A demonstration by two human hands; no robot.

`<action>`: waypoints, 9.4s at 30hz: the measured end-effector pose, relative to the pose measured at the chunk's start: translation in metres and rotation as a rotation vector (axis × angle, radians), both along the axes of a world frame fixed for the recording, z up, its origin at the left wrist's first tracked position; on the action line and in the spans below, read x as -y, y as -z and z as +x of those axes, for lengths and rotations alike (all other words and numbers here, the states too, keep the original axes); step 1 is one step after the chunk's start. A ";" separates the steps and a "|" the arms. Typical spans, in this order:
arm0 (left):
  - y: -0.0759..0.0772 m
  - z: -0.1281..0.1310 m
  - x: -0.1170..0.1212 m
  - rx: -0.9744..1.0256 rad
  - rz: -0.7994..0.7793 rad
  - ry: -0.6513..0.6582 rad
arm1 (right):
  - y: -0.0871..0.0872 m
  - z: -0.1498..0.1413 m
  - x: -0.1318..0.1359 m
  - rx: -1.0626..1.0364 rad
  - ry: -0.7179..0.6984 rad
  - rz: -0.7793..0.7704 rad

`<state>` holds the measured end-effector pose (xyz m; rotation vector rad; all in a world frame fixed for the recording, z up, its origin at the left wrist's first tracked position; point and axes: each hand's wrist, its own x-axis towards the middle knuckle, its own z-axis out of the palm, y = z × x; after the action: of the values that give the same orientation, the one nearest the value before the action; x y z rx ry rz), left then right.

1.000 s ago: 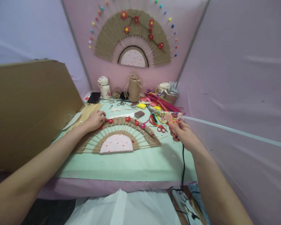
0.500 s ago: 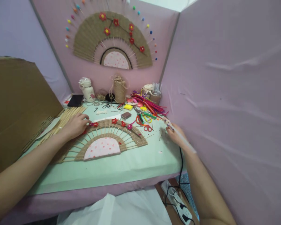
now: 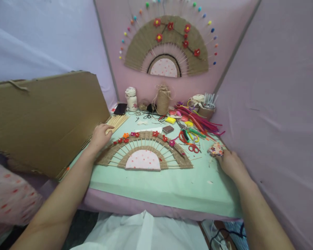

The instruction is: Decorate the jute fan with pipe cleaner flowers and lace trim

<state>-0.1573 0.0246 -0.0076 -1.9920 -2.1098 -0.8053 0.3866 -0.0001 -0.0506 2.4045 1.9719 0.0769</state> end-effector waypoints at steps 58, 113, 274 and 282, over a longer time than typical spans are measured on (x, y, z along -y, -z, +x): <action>0.021 0.119 0.141 2.272 -0.418 -0.064 | -0.101 -0.323 -0.109 -0.566 -1.028 -0.153; -0.023 0.062 -0.023 -0.196 -0.568 0.134 | -0.042 -0.349 -0.139 -0.441 -0.919 -0.385; -0.027 0.145 0.048 2.118 -0.091 0.601 | -0.072 -0.222 -0.006 -1.251 -0.485 0.087; 0.005 0.146 0.134 2.332 -0.242 0.050 | -0.106 -0.187 0.046 -0.769 -0.751 -0.246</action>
<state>-0.0113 -0.1093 -0.0126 -0.1988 -2.1846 -4.0967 0.1996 -0.0465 0.0556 1.5149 2.8430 -1.1374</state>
